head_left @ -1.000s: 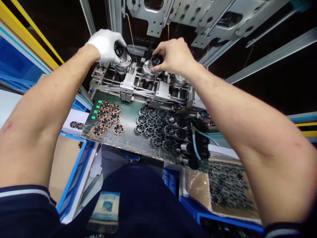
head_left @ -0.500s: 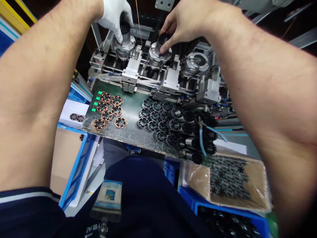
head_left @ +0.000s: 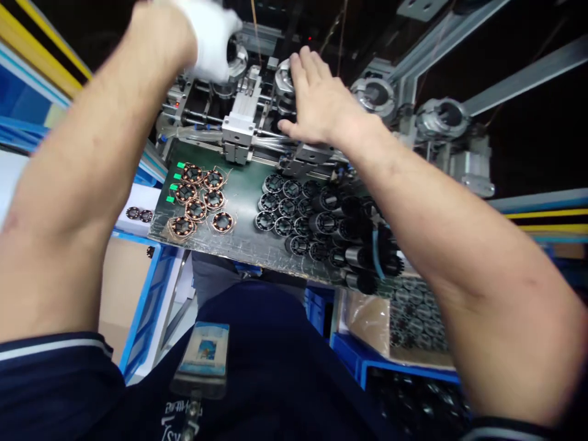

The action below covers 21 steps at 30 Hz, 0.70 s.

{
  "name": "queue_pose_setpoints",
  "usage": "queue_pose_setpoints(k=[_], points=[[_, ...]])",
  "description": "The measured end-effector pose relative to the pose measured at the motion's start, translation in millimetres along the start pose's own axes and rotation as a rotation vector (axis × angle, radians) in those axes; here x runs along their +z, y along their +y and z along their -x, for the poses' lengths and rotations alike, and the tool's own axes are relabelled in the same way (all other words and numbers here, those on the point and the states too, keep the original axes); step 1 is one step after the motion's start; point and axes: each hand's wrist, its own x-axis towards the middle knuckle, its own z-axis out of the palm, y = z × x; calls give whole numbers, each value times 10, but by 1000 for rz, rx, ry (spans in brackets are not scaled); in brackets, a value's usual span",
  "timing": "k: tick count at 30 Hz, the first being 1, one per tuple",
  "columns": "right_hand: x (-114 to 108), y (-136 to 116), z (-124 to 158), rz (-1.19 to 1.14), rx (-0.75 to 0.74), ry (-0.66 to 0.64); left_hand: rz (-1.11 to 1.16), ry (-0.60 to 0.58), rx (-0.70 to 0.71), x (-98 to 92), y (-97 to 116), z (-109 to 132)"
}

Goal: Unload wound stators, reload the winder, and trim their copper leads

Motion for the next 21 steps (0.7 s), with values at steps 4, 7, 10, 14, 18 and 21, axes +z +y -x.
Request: queue_pose_setpoints(k=[4,7,10,14,18,21], points=[[-32,-134,138,27,-20,25,-27,-177,-266,177,267,320],[-121,-525,638,110,-109,108,-75,-142,-306,-31,229,550],[-53,-897,1560,308,-208,196,-222,242,-306,-328,259,1137],[326,-992,2599,411,-157,-81,-272,248,175,-7,768,2414],[611,-835,2809,453,-99,-109,-340,-198,171,958,1297,3244],[637,-788,2736,497,-100,-130,-428,-295,22,1395,1437,3304]])
